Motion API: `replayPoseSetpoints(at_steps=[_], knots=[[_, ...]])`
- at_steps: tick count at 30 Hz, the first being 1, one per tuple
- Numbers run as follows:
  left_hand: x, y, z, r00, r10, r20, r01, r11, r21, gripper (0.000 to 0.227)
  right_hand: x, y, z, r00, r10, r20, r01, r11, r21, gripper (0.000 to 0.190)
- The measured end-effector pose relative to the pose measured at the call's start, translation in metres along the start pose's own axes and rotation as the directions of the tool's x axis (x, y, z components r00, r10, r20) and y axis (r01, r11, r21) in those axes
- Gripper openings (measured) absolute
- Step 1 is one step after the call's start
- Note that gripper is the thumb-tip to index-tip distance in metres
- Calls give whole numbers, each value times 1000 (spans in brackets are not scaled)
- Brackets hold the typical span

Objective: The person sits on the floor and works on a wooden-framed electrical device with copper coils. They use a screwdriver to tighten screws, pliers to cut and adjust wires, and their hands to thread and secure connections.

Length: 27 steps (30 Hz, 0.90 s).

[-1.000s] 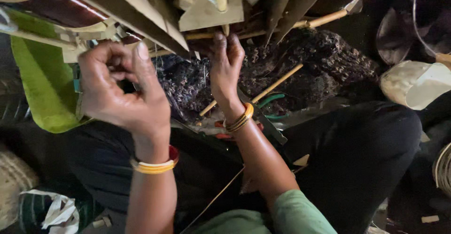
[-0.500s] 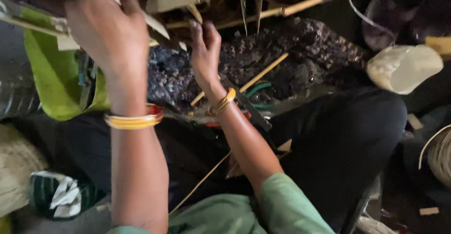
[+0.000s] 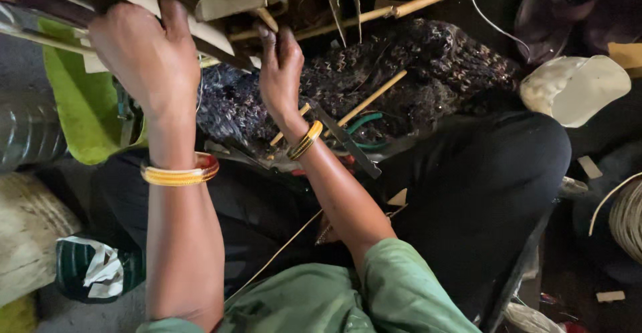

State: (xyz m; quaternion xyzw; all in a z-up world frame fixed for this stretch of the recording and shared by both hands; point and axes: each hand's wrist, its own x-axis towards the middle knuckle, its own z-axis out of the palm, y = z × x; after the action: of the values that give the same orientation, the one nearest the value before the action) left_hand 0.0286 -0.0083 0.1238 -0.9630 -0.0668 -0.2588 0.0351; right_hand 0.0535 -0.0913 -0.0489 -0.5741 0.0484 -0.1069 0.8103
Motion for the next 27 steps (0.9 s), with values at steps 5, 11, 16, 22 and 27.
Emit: replayPoseSetpoints(at_steps=[5, 11, 16, 22, 27], knots=[[-3, 11, -11, 998, 42, -39, -45, 995, -85, 44, 0, -3, 0, 998, 58, 3, -58, 990, 130, 26], [-41, 28, 3, 998, -59, -7, 56, 981, -185, 21, 0, 3, -5, 989, 107, 100, -127, 968, 216, 28], [-91, 30, 40, 953, -297, -53, 228, 825, -518, 7, 2, 1, -7, 981, 152, 121, -177, 956, 233, 26], [-109, 3, 113, 923, -366, -119, 171, 666, -726, 39, -2, 5, -5, 994, 50, 94, -63, 987, 149, 24], [-110, -3, 147, 906, -401, -139, 89, 499, -862, 52, -4, 4, 0, 995, 78, 66, -88, 984, 157, 21]])
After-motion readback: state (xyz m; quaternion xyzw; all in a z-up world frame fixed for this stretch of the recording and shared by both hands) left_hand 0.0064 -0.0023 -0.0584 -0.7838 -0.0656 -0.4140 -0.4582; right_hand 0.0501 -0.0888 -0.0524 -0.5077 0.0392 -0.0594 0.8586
